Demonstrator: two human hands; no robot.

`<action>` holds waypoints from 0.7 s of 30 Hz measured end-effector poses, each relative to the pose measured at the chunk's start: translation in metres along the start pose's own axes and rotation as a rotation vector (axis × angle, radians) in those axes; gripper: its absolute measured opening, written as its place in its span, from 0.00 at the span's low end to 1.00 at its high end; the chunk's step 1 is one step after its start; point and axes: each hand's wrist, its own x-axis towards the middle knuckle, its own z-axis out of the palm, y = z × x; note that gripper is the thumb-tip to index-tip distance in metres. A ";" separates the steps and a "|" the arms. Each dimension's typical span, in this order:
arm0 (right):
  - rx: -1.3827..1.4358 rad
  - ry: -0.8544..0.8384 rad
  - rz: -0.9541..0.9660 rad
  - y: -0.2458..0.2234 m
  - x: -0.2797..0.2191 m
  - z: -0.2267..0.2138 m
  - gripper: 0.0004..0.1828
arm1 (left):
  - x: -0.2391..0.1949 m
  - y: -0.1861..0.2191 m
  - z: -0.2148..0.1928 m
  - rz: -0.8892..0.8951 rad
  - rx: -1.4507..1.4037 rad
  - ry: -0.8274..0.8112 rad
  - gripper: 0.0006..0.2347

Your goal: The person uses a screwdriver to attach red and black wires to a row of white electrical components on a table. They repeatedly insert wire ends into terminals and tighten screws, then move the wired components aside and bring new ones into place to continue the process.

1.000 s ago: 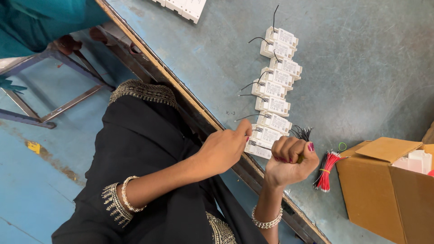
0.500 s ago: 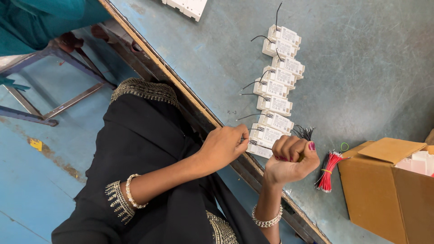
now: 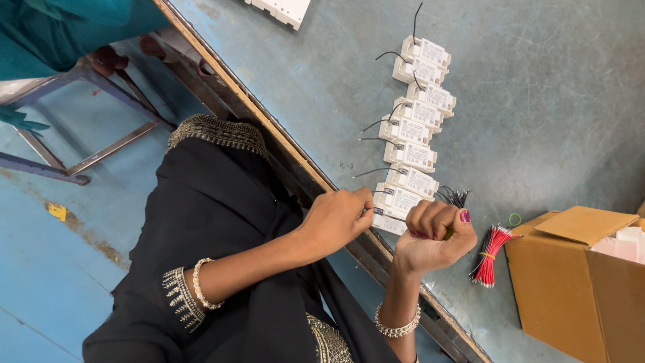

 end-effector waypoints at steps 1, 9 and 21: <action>0.002 0.001 0.008 0.000 0.000 0.000 0.24 | 0.000 0.000 0.001 -0.008 -0.013 -0.010 0.05; -0.034 0.025 -0.049 -0.001 0.000 0.009 0.25 | -0.002 0.001 0.006 -0.017 -0.038 -0.003 0.05; -0.676 0.269 0.162 -0.085 0.062 -0.136 0.15 | -0.002 0.003 -0.003 -0.083 -0.171 -0.047 0.05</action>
